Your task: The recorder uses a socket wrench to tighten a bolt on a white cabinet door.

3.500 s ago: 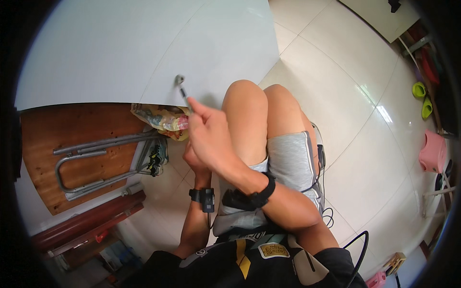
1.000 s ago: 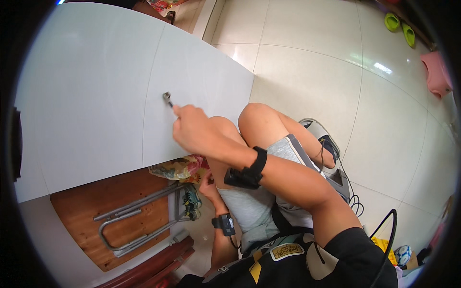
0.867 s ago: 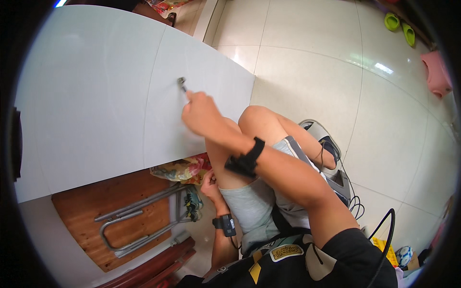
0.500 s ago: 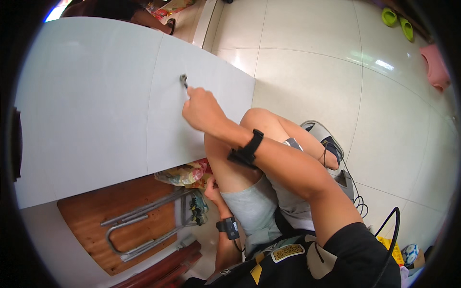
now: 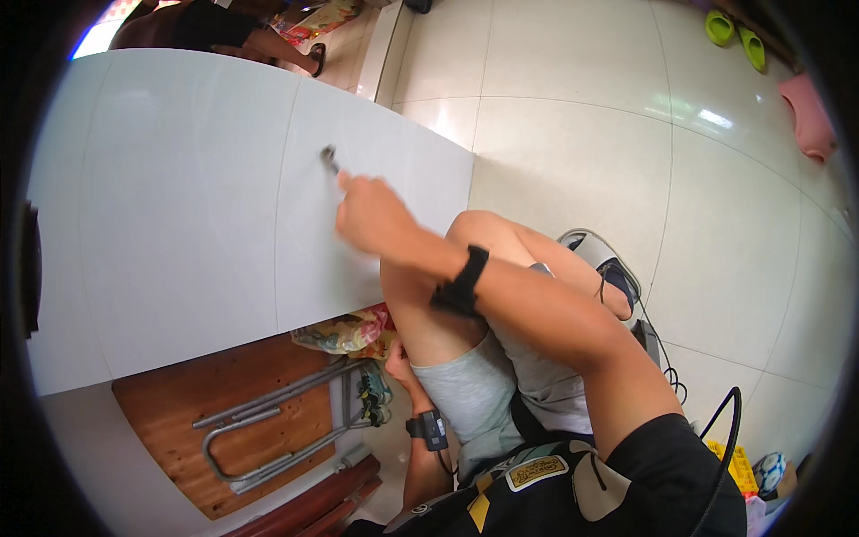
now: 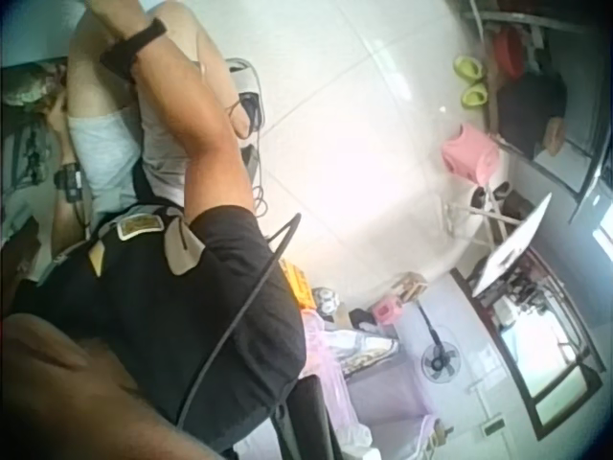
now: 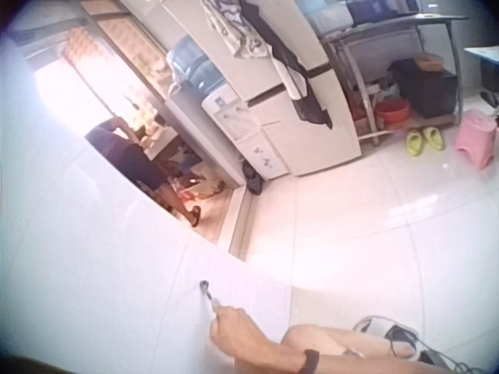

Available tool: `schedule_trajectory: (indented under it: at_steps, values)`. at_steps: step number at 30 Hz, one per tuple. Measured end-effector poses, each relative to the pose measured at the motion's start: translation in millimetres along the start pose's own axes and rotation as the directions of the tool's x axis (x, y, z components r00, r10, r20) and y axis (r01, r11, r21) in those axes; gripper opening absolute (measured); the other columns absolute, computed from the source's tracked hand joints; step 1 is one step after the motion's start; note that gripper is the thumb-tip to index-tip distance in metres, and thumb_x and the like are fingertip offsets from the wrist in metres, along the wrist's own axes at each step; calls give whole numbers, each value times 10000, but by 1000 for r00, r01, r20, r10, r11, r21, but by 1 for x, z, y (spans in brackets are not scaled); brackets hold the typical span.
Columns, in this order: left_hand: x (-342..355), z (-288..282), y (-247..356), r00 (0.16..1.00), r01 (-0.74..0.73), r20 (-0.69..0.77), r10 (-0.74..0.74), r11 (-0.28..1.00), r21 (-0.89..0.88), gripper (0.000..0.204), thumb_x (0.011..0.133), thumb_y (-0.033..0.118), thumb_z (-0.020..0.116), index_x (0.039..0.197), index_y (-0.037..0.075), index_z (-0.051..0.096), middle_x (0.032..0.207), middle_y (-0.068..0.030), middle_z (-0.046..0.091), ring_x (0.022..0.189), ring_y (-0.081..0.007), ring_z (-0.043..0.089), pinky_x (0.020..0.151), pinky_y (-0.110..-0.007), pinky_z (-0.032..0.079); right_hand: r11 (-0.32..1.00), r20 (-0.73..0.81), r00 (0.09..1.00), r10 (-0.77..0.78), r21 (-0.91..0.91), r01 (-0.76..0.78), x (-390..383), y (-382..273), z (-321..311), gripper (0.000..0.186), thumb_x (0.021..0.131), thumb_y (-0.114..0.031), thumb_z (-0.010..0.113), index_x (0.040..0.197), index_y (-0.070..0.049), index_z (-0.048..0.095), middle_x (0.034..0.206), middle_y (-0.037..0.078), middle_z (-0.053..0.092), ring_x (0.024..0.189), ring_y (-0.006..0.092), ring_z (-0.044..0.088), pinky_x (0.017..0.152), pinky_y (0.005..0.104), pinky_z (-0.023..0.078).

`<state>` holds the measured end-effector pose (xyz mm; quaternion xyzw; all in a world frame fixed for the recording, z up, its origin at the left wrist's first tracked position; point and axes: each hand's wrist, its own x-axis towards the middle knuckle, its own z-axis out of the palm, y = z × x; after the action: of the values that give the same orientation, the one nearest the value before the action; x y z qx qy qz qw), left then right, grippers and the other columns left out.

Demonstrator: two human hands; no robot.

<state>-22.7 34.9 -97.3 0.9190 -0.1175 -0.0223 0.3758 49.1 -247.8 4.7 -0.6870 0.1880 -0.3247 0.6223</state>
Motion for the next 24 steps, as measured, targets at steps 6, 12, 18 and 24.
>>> schedule_trajectory:
  at_steps: [6,12,18,24]
  values:
    - [-3,-4,-2,998,-20,-53,16,996,-82,169,781,-20,709,949,-38,704,930,-85,714,814,-171,653,740,-275,523,996,128,989,74,41,-80,-16,-15,-2,440,839,-19,443,1231,115,594,661,338,578,582,410,647,574,447,512]
    - [5,1,-4,997,-79,0,80,988,-131,172,783,-27,709,953,-48,705,926,-79,710,803,-153,640,731,-266,517,979,80,976,205,-41,-202,12,3,-11,358,828,-44,471,1116,103,624,942,351,646,863,502,641,829,525,522]
    - [-1,1,-4,1000,-30,-10,29,998,-58,163,790,-3,710,950,-36,708,889,-59,704,773,-143,617,710,-266,502,986,34,988,153,-76,-150,41,-4,-20,291,820,-55,473,1023,94,621,926,356,644,894,508,632,831,521,528]
    - [-3,-4,4,1000,20,-14,-21,999,-46,158,795,-2,703,949,-37,707,878,-53,701,746,-140,602,701,-262,492,983,143,975,169,-93,-157,22,-25,-9,276,805,-50,482,984,99,630,936,356,649,904,500,643,852,547,516]
